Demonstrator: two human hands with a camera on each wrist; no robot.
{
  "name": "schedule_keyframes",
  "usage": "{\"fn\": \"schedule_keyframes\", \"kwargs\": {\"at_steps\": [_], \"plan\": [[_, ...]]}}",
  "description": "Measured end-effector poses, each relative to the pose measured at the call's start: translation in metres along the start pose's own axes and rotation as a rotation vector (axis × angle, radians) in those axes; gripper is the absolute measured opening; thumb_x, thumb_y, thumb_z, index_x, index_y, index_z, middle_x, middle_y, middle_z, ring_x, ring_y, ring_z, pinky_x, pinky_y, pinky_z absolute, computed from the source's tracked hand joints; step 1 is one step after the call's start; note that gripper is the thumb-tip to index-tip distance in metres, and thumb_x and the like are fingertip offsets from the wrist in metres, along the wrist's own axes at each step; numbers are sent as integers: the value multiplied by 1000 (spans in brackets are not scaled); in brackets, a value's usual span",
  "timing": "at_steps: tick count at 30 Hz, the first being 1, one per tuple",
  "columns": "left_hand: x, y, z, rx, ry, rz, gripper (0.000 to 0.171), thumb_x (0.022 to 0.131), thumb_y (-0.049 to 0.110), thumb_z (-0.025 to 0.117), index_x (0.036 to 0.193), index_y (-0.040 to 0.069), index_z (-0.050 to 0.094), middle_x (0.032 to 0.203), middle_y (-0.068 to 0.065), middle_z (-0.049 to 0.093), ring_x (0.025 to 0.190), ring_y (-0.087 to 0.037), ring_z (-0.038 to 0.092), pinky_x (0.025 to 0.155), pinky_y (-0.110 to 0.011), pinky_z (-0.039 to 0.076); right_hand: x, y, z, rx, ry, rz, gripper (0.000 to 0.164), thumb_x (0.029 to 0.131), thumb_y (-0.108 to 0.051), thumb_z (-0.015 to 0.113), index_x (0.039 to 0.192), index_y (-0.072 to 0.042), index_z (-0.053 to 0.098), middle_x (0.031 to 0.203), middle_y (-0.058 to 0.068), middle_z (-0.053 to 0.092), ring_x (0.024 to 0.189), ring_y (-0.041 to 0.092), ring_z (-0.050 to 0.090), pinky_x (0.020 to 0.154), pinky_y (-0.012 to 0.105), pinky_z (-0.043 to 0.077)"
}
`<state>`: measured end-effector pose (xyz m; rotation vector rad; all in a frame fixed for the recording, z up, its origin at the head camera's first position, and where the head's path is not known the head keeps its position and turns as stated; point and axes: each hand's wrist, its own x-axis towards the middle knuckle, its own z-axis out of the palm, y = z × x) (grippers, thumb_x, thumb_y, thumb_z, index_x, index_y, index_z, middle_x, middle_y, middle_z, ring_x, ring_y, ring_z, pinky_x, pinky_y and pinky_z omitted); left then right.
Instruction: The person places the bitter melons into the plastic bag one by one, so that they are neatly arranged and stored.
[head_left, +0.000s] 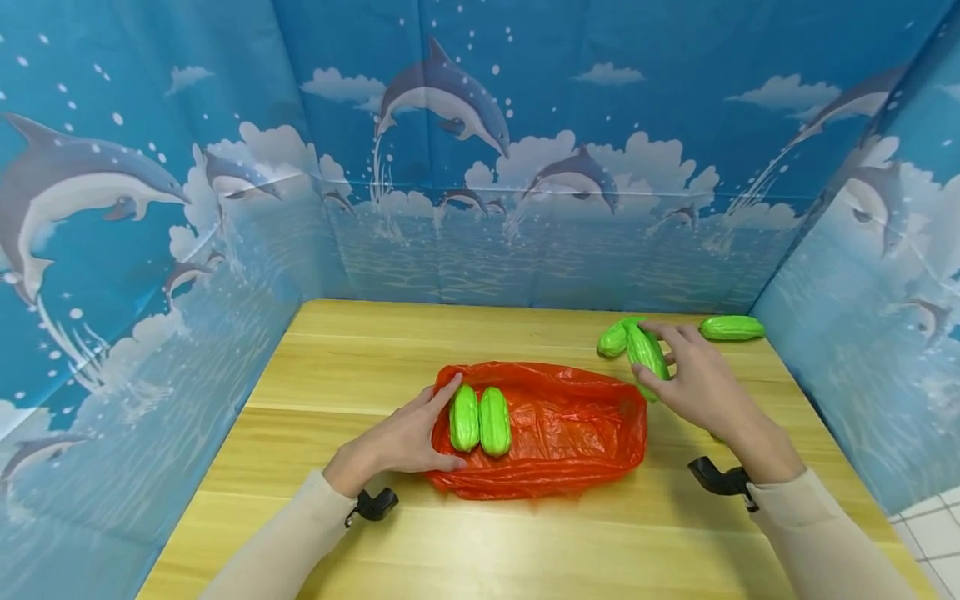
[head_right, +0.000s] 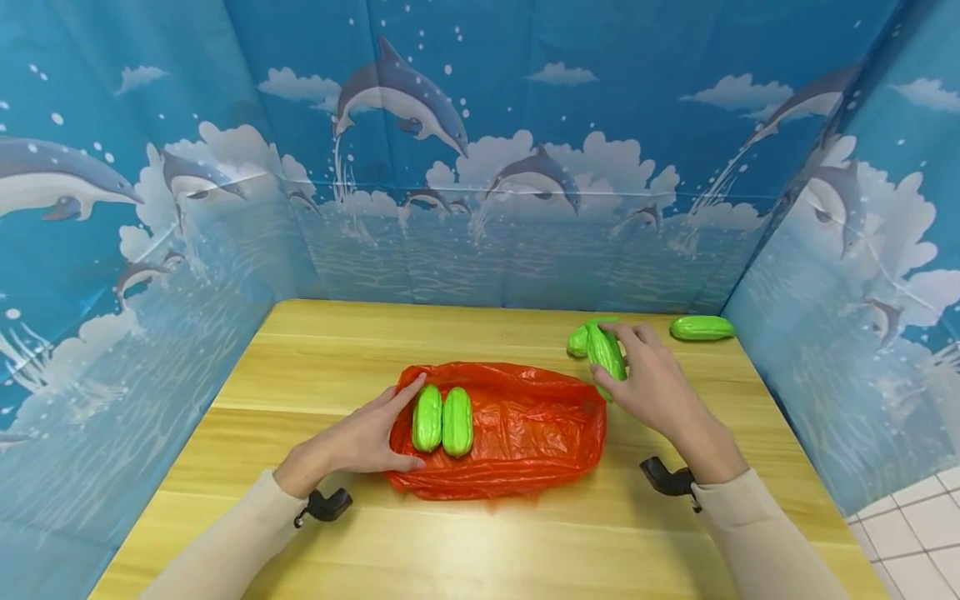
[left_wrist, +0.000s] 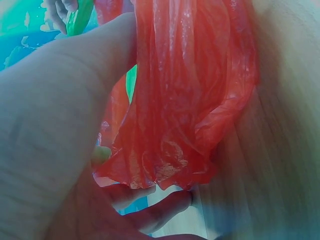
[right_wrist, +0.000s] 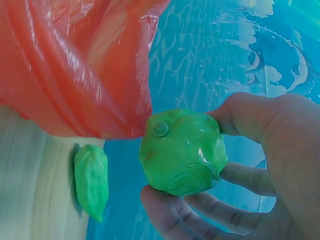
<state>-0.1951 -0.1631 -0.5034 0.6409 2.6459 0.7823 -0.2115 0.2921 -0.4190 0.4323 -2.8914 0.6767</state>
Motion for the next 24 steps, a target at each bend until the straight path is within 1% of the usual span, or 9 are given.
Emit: {"fn": "schedule_keyframes", "kwargs": {"at_steps": [5,12,16,19,24], "plan": [[1,-1,0,1,-2,7,131,94,56,95,190,31,9,191,-32,23,167,-54,49,133,-68,50,1,-7,3,-8,9,-19,72,109,-23,82,171,1,53,145,38,61,111,51,78,89,67,68],[1,-1,-2,5,-8,0,132,94,58,95,190,31,9,192,-31,23,168,-54,48,133,-68,49,0,-13,3,-13,10,-36,74,108,-26,85,170,1,54,144,39,62,108,50,78,85,65,68],[2,1,-3,-2,-15,1,131,95,56,95,190,31,8,192,-31,21,169,-54,47,134,-69,49,-1,-19,3,-13,20,-51,72,107,-23,86,169,-1,55,143,37,63,107,47,77,85,64,68],[2,2,-4,-4,-18,4,131,96,56,94,190,32,8,192,-31,21,170,-54,46,134,-69,48,0,-23,2,-11,15,-59,72,107,-23,86,169,-2,56,143,36,64,107,46,76,84,62,68],[1,2,-3,2,-12,0,131,95,57,95,190,31,8,192,-31,22,169,-54,46,135,-68,48,-1,-31,2,-1,-9,-66,70,108,-22,85,169,-3,56,144,34,64,107,43,77,81,56,69]]}}
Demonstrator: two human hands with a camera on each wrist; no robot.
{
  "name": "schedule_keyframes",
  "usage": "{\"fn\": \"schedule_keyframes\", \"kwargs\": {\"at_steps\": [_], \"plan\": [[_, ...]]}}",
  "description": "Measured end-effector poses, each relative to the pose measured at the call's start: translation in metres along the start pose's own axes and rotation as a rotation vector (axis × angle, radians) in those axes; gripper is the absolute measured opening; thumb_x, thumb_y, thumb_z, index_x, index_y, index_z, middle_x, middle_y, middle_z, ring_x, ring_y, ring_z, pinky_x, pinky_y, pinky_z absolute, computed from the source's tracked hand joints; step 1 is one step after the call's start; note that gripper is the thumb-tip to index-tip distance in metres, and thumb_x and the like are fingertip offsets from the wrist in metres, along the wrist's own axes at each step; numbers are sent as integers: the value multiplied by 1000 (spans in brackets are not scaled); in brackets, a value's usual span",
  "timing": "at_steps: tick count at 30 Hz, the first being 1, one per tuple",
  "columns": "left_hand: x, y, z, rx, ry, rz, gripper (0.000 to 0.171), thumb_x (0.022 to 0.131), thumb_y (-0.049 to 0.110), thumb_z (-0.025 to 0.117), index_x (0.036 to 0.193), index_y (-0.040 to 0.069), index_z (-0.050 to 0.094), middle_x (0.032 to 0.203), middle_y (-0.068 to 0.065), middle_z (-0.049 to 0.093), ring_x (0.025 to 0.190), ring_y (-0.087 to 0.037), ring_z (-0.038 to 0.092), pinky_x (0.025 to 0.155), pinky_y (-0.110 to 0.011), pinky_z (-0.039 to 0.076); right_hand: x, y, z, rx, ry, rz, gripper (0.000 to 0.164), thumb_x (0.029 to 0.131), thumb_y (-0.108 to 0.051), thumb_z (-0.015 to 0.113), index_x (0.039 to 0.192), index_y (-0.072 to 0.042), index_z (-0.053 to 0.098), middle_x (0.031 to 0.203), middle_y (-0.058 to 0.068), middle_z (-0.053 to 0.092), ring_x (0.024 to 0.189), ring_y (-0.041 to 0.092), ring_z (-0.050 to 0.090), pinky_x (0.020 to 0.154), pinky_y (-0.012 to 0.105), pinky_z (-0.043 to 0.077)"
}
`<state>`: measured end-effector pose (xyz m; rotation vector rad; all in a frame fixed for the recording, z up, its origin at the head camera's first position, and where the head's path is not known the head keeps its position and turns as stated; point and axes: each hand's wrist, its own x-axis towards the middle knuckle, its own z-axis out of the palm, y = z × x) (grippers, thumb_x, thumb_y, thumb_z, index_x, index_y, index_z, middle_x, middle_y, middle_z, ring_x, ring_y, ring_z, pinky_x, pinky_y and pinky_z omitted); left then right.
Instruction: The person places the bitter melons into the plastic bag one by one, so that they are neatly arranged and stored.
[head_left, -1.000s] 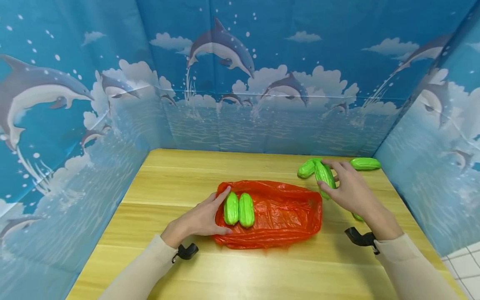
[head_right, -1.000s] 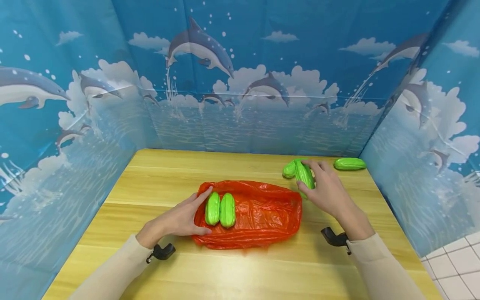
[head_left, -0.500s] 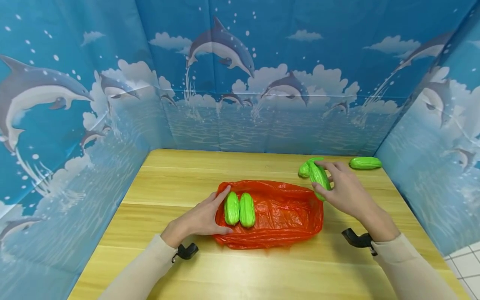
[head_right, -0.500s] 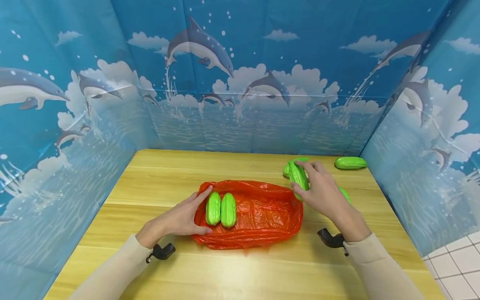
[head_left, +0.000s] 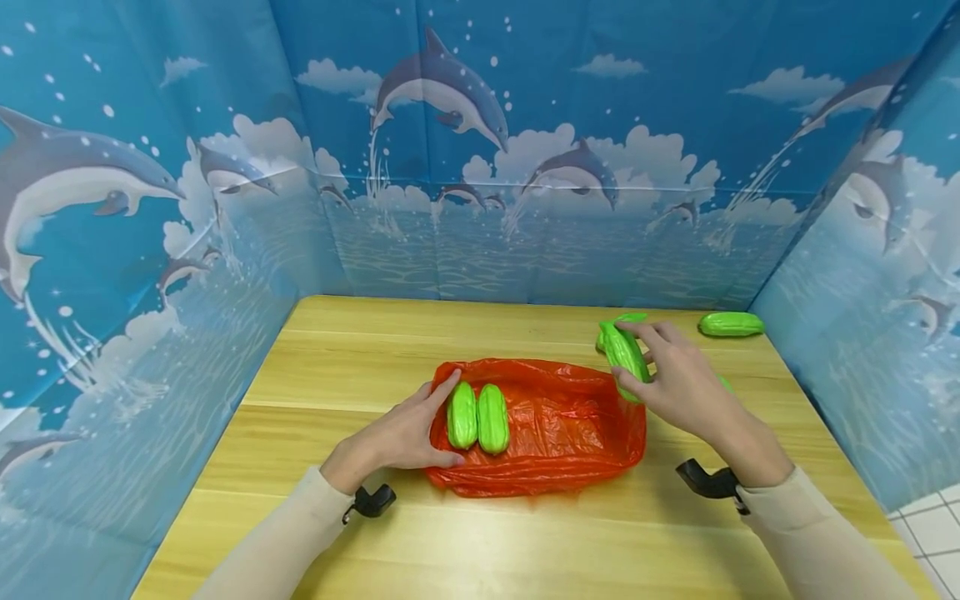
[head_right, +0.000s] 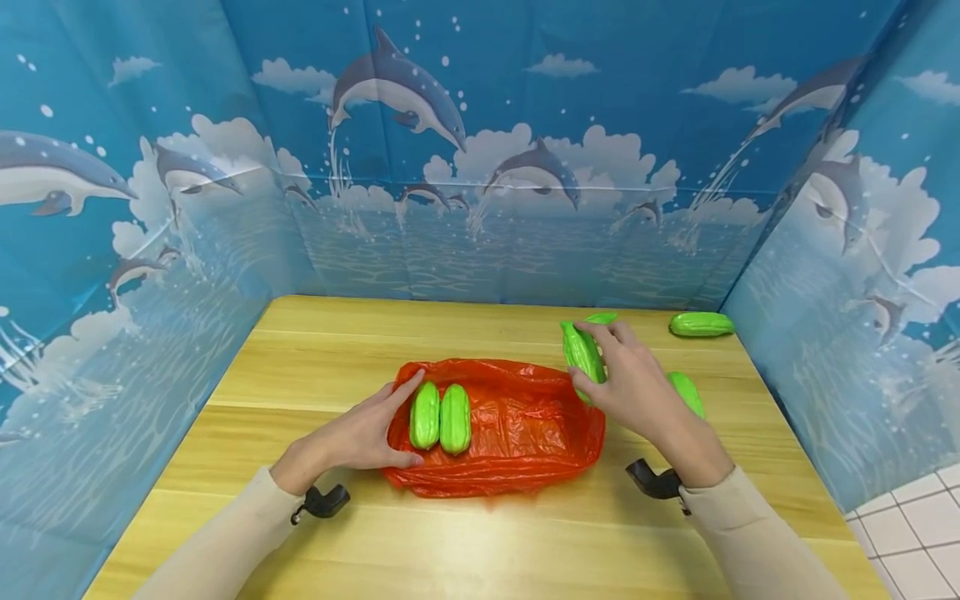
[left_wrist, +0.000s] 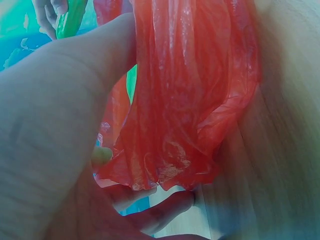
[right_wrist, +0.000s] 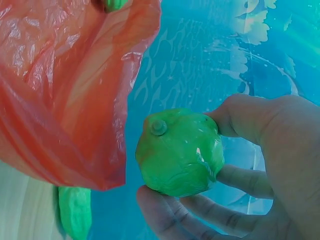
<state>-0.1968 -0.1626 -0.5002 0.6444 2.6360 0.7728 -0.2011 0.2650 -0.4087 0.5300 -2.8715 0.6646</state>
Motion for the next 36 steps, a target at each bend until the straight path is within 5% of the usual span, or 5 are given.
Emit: {"fn": "schedule_keyframes", "kwargs": {"at_steps": [11,26,36], "plan": [[0,0,-1,0,11,7,132,95,56,95,191,27,8,191,-33,20,171,-55,44,135,-67,48,3,-12,1,20,-20,-34,67,109,-19,83,169,-3,57,140,29,63,108,39,76,74,43,68],[1,-1,-2,5,6,-9,132,95,57,95,190,29,8,192,-31,20,171,-54,44,135,-67,48,2,-26,11,51,-76,-18,70,111,-22,80,173,-7,52,150,30,61,114,40,76,79,44,67],[2,-2,-1,5,5,-8,132,95,56,95,190,28,9,193,-31,19,170,-54,45,135,-66,48,3,-34,20,58,-81,-31,70,109,-25,82,172,-9,54,156,30,68,101,29,77,73,38,65]]}}
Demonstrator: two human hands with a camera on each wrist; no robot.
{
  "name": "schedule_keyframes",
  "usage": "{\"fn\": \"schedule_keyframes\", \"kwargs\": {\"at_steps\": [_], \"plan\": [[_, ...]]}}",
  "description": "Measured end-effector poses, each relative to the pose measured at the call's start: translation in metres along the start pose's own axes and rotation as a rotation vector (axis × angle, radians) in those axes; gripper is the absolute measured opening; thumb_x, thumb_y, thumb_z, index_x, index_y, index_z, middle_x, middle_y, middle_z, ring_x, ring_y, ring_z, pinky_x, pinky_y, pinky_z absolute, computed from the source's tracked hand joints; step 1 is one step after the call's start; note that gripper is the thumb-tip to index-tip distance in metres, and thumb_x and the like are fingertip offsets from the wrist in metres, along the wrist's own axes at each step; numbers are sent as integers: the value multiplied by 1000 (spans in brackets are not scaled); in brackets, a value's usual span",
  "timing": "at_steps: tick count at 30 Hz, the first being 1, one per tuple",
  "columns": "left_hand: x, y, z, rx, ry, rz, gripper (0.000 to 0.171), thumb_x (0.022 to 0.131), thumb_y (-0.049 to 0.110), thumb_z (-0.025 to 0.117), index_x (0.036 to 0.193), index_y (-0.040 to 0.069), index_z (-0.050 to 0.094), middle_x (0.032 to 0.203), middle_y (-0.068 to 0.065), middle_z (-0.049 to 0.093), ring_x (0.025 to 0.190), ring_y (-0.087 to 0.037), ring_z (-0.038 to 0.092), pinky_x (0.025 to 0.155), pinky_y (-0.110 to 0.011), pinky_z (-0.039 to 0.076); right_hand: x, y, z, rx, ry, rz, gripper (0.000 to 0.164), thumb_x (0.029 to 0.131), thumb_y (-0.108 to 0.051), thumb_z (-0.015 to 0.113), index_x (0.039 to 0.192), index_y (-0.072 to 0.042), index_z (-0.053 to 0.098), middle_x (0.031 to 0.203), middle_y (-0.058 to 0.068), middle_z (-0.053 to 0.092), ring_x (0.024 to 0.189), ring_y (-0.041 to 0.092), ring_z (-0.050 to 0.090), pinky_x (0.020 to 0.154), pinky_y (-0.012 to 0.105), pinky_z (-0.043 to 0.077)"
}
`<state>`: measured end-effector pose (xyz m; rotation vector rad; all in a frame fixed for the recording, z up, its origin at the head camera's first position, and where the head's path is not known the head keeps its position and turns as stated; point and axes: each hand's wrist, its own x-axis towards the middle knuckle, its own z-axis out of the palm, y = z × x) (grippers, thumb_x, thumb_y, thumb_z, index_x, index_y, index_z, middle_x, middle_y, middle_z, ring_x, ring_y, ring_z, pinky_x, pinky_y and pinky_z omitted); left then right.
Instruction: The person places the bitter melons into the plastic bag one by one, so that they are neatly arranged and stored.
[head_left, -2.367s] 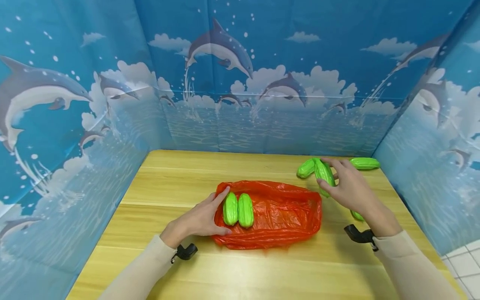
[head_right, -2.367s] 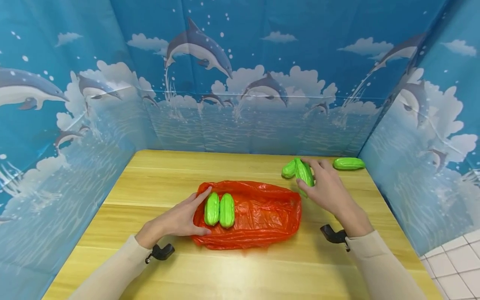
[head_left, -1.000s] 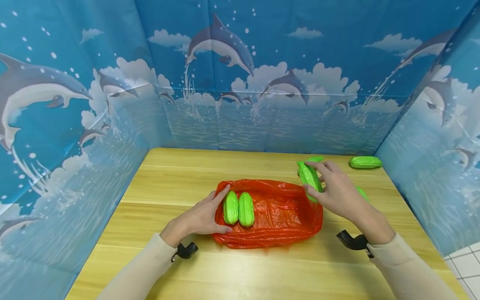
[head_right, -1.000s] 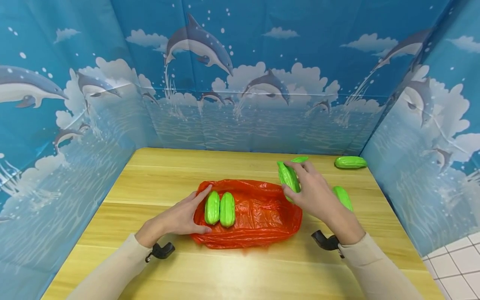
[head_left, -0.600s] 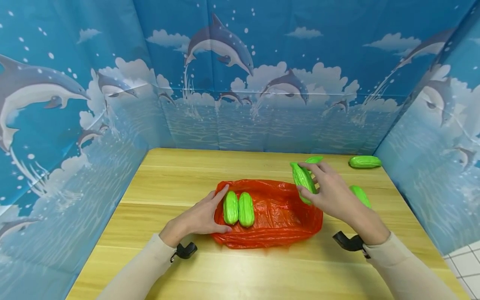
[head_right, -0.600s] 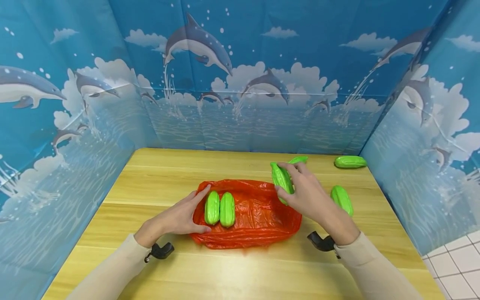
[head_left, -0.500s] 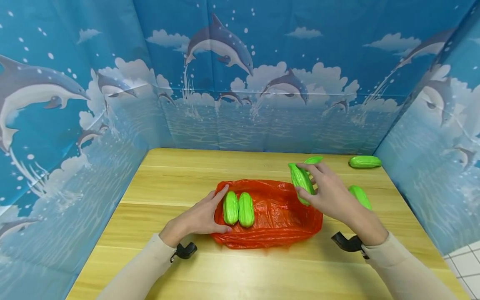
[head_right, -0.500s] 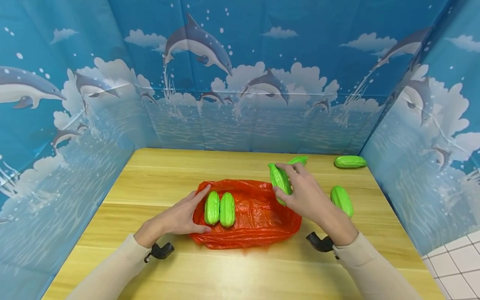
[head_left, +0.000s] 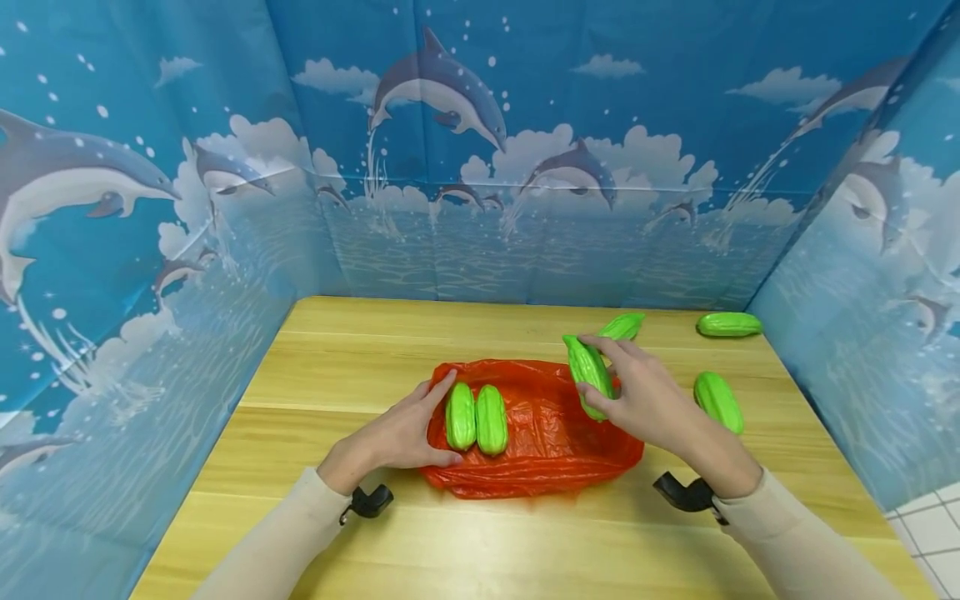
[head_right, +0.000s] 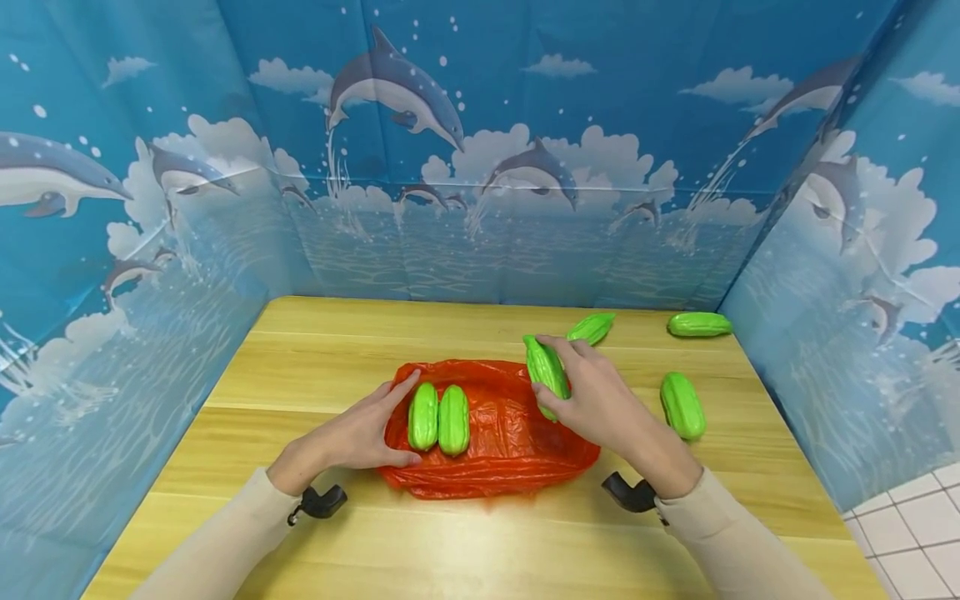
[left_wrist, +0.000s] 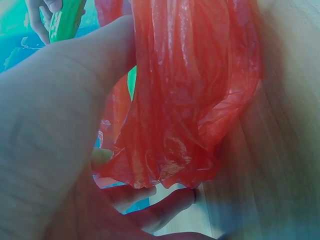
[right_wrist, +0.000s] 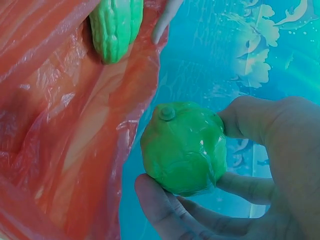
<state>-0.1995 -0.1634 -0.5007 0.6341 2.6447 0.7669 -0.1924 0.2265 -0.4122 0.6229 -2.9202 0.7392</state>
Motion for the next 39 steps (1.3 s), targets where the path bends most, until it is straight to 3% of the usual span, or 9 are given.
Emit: {"fn": "schedule_keyframes", "kwargs": {"at_steps": [6,14,19,27,34,39], "plan": [[-1,-2,2,-1,4,10,132,95,56,95,190,26,8,192,-31,19,170,-53,46,135,-66,49,2,-4,4,21,-19,0,71,110,-24,81,173,-9,54,156,26,71,102,27,79,76,41,67],[-2,-1,1,-21,6,4,131,96,55,95,190,26,8,194,-29,16,173,-51,42,136,-65,48,3,-8,12,60,-63,10,73,111,-25,79,176,-9,49,162,24,68,123,42,80,95,58,71],[-1,1,-1,-25,13,0,132,96,54,95,190,25,8,194,-29,17,173,-52,41,136,-66,47,4,-10,16,73,-78,4,73,111,-24,79,176,-11,48,165,25,65,130,43,76,100,63,69],[-1,4,-2,-33,25,9,133,95,51,96,190,18,9,194,-25,20,177,-49,35,140,-64,43,6,-14,20,103,-96,-2,74,111,-24,80,176,-9,48,169,26,62,122,38,79,98,58,70],[-3,6,-1,-43,33,3,133,95,50,97,190,18,9,194,-25,20,177,-49,35,140,-65,42,7,-16,24,142,-134,10,78,112,-26,80,180,-14,44,174,25,57,126,41,79,100,59,70],[-4,7,-1,-46,41,-6,132,95,49,97,190,19,11,194,-25,22,177,-49,34,140,-66,42,9,-19,26,165,-170,15,77,112,-27,80,179,-16,45,170,25,60,122,36,78,97,56,70]]}}
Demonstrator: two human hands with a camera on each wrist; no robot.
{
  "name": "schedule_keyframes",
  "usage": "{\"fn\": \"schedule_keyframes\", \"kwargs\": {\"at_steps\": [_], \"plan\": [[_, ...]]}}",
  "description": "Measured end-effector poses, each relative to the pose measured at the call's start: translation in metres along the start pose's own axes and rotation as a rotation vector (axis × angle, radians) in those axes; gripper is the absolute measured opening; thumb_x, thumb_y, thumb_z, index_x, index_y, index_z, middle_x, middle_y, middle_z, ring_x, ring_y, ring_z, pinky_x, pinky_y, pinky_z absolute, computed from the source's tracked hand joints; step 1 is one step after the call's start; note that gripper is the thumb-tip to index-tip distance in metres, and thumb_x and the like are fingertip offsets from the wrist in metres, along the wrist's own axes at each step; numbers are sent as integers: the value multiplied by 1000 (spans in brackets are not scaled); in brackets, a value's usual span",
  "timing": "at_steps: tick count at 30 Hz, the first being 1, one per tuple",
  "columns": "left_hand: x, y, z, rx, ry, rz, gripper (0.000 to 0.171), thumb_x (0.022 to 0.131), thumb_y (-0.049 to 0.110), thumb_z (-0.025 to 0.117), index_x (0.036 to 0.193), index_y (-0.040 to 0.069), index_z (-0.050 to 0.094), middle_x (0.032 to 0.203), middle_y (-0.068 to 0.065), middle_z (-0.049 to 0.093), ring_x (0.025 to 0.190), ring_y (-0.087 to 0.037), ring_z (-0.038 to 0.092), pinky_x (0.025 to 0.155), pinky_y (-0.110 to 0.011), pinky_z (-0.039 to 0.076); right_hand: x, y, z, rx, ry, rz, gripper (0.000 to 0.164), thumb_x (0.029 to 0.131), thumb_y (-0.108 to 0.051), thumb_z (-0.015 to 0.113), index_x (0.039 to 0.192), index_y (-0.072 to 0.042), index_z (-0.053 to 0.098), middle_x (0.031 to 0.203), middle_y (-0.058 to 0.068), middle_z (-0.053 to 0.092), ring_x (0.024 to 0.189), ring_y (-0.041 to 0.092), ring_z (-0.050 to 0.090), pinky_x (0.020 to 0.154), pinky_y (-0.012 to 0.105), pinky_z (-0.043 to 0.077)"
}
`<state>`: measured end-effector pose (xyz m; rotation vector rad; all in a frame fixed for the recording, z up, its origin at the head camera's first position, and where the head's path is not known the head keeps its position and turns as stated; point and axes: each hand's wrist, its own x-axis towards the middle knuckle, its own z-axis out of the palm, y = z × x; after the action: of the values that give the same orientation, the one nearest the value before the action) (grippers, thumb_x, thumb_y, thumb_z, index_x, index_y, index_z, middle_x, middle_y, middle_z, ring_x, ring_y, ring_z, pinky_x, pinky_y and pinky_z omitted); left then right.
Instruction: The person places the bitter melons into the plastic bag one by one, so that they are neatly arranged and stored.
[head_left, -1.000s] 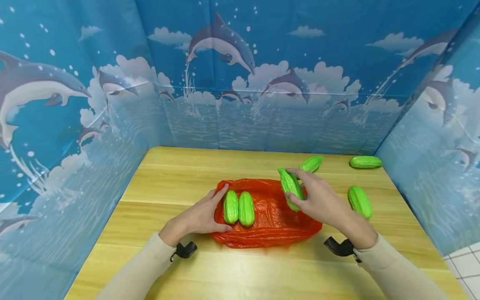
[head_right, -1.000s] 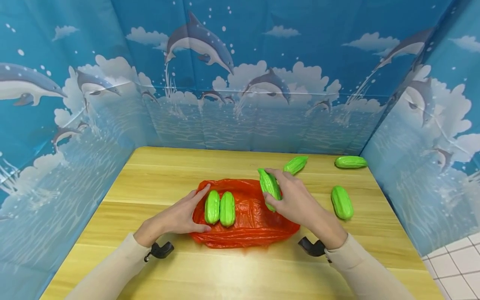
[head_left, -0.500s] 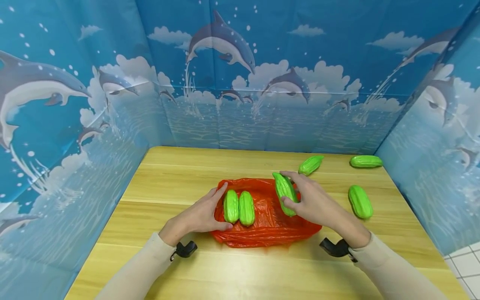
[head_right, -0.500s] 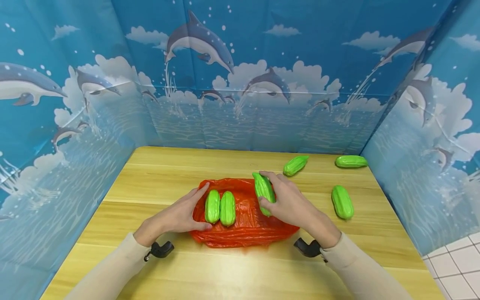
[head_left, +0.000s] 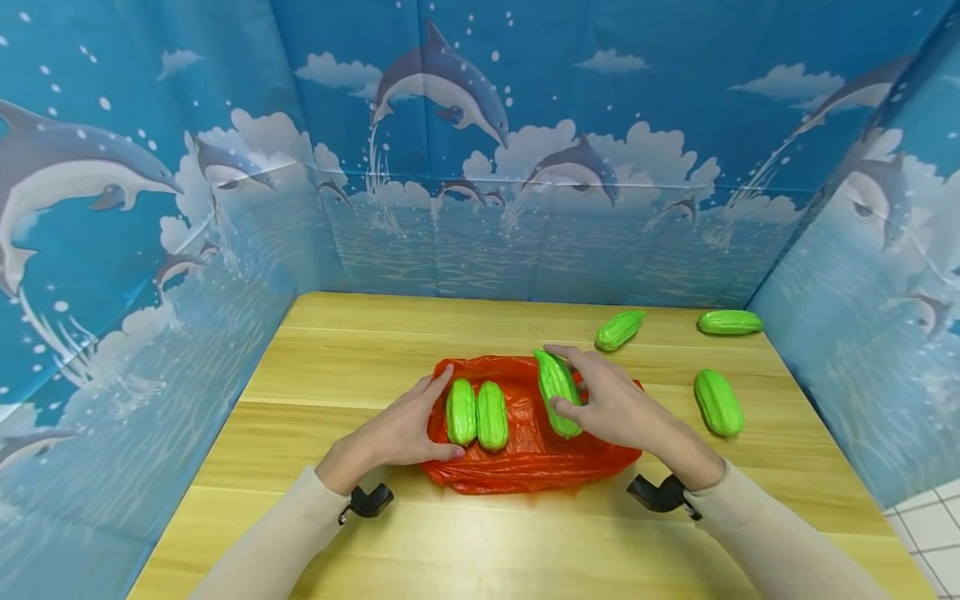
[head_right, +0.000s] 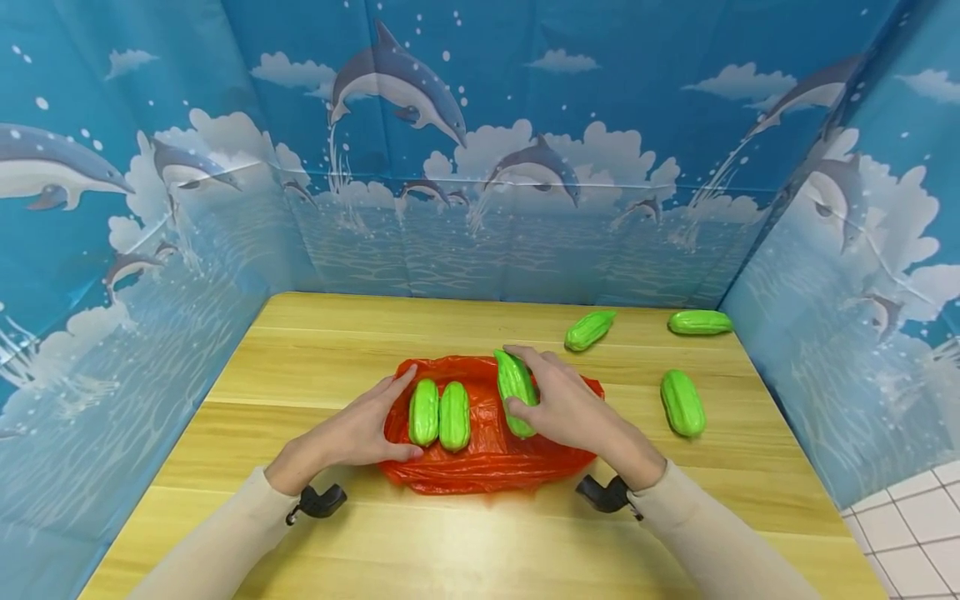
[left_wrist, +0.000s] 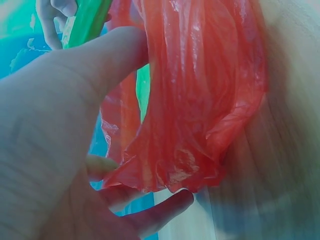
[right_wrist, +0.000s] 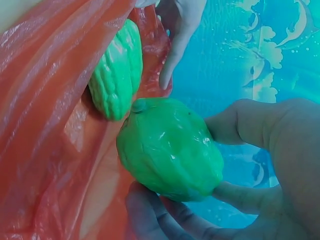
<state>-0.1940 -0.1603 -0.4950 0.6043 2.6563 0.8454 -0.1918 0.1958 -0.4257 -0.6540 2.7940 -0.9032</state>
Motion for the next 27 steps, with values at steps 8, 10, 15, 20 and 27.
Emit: {"fn": "schedule_keyframes", "kwargs": {"at_steps": [8,10,15,20,27], "plan": [[-1,2,0,1,17,-5,131,95,48,98,190,18,12,194,-23,24,177,-47,35,139,-65,43,6,-2,6,12,-46,-1,76,111,-26,80,178,-12,46,171,19,61,136,39,71,100,56,67],[-1,2,0,2,22,-2,132,95,47,98,190,17,12,194,-22,23,177,-46,36,140,-64,42,7,-2,8,15,-57,2,76,111,-26,80,178,-12,46,169,19,62,139,40,69,101,58,67],[-2,3,0,-5,29,18,132,95,45,98,189,14,11,195,-20,22,178,-44,35,141,-62,42,11,-4,12,26,-80,9,75,111,-26,80,176,-11,47,162,20,67,141,40,69,106,61,65],[-3,4,0,-6,31,31,133,94,44,98,189,12,11,195,-20,22,177,-44,37,140,-61,43,15,-5,15,39,-103,23,73,110,-26,82,174,-11,50,158,19,70,118,30,73,95,50,63],[-2,4,1,-2,33,36,133,95,44,98,189,13,10,196,-20,20,178,-44,34,141,-60,42,19,-6,21,44,-101,42,73,109,-26,83,173,-13,50,162,20,67,125,32,73,99,52,64]]}}
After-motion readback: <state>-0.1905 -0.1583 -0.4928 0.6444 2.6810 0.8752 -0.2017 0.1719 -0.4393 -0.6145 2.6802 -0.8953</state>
